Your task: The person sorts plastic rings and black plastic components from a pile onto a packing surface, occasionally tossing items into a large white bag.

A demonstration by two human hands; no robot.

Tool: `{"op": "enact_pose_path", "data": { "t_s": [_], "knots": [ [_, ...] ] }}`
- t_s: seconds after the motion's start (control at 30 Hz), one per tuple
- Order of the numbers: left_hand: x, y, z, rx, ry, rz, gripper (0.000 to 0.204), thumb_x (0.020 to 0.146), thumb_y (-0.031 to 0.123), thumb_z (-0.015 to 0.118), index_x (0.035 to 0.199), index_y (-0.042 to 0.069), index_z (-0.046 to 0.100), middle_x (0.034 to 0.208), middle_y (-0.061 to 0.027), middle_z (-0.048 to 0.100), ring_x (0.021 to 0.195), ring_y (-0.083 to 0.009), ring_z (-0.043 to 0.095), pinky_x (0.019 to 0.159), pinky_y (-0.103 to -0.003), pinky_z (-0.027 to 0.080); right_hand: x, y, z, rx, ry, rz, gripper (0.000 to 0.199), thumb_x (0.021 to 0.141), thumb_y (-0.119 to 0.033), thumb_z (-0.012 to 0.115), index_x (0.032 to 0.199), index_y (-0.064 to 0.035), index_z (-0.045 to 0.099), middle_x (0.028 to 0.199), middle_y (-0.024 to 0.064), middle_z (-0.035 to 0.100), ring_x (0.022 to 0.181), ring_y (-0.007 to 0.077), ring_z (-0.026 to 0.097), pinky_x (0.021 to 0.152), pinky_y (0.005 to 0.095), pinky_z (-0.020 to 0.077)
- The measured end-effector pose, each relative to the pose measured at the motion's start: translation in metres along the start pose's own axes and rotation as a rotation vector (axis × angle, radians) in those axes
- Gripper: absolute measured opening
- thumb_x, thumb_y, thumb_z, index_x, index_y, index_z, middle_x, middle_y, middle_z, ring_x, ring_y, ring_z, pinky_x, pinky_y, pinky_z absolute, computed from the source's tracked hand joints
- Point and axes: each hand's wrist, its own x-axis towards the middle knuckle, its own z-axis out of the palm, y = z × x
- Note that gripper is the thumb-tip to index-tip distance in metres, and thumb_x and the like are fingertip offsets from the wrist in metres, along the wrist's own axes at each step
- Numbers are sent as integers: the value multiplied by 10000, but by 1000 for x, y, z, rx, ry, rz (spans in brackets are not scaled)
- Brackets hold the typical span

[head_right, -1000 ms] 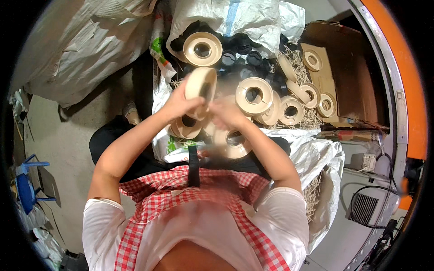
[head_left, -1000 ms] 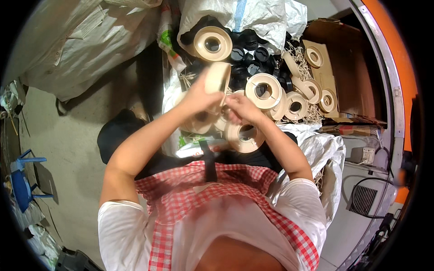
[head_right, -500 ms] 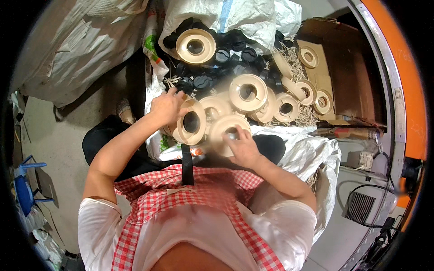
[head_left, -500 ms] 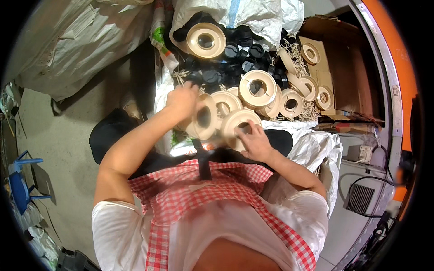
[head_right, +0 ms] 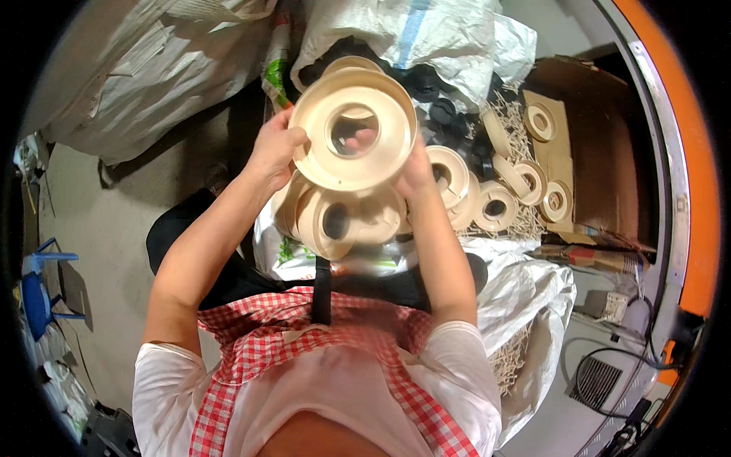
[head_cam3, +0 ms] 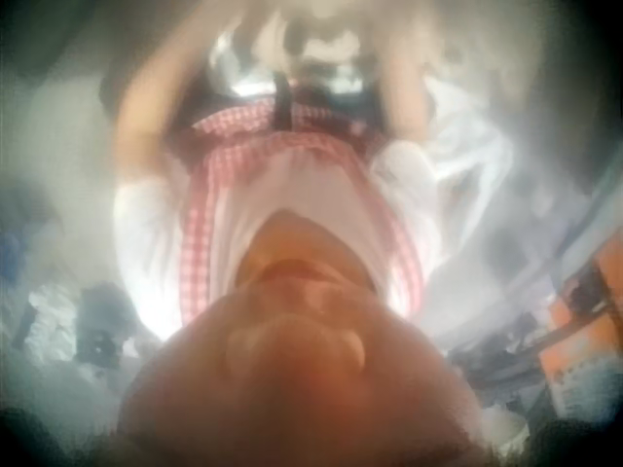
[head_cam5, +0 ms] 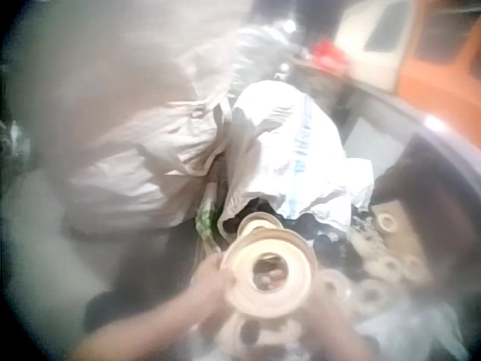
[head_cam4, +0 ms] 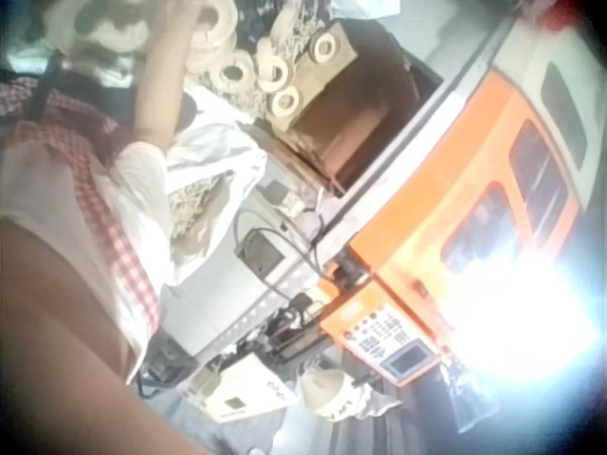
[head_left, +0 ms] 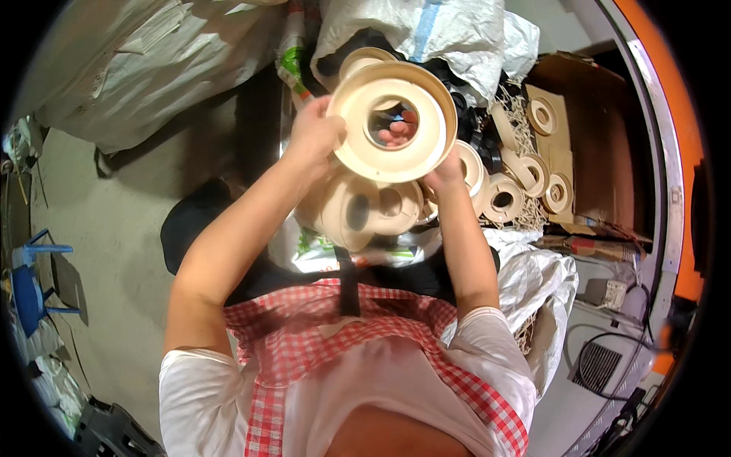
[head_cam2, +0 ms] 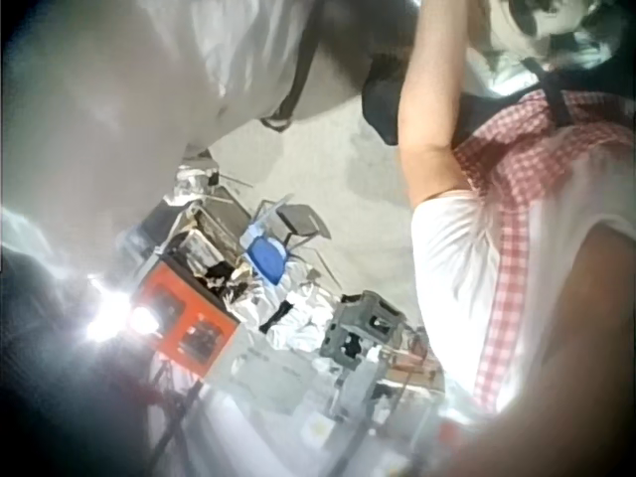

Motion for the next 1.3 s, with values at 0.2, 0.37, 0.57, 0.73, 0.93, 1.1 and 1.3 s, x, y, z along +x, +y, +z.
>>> {"op": "enact_pose_path", "data": {
  "t_s": [0.2, 0.37, 0.57, 0.73, 0.93, 1.1, 1.3],
  "knots": [
    [6, 28, -16, -156, 228, 141, 456, 705, -63, 559, 1130, -18, 399, 1001, -151, 537, 842, -243, 609, 735, -347, 535, 75, 78, -49, -1450, 51, -295, 416, 879, -200, 540, 1263, -67, 451, 1176, 142, 566, 1108, 242, 546, 909, 383, 469],
    [13, 17, -10, -225, 243, 159, 628, 733, 60, 685, 1194, 10, 261, 1058, -170, 491, 870, -251, 597, 760, -403, 529, 65, 88, -28, -2328, 57, -99, 523, 821, -172, 605, 1306, -119, 416, 1189, 132, 559, 1116, 265, 536, 895, 413, 462],
    [-1, 18, 2, -36, -165, 219, 521, 735, 109, 710, 1190, 32, 468, 1018, -57, 582, 871, -144, 581, 772, -298, 490, 59, 66, -95, -1673, 708, -273, 342, 770, -47, 602, 1062, -44, 423, 867, 212, 593, 872, 357, 606, 763, 423, 471],
    [-12, -10, 18, 110, -249, 63, 482, 732, 63, 642, 1187, 30, 486, 1042, -49, 566, 891, -135, 559, 762, -276, 478, 8, 15, -13, -676, 355, -282, 258, 817, -61, 634, 1054, -45, 531, 874, 35, 587, 788, 117, 558, 740, 243, 467],
    [-27, -27, 38, -135, -454, -37, 494, 748, 84, 653, 1205, 38, 473, 1070, -41, 552, 953, -128, 541, 823, -297, 467, -15, 23, 16, -1065, 532, -590, 334, 788, -137, 660, 1078, -8, 558, 998, 95, 556, 964, 203, 531, 865, 318, 416],
    [-24, -39, 37, -62, -455, 46, 549, 741, 139, 706, 1227, 40, 471, 1105, -51, 550, 1002, -143, 538, 854, -298, 457, -24, 22, 11, -1079, 436, -559, 382, 907, -298, 543, 1172, -24, 512, 1040, 81, 580, 938, 163, 546, 792, 268, 448],
    [-19, -29, 23, 519, -532, 208, 536, 761, 187, 695, 1221, 6, 488, 1106, -65, 574, 999, -142, 558, 855, -280, 453, -45, 3, 53, -494, 269, -32, 305, 861, -179, 512, 1127, -32, 545, 1147, 111, 525, 1033, 196, 521, 837, 321, 444]
  ]
}}
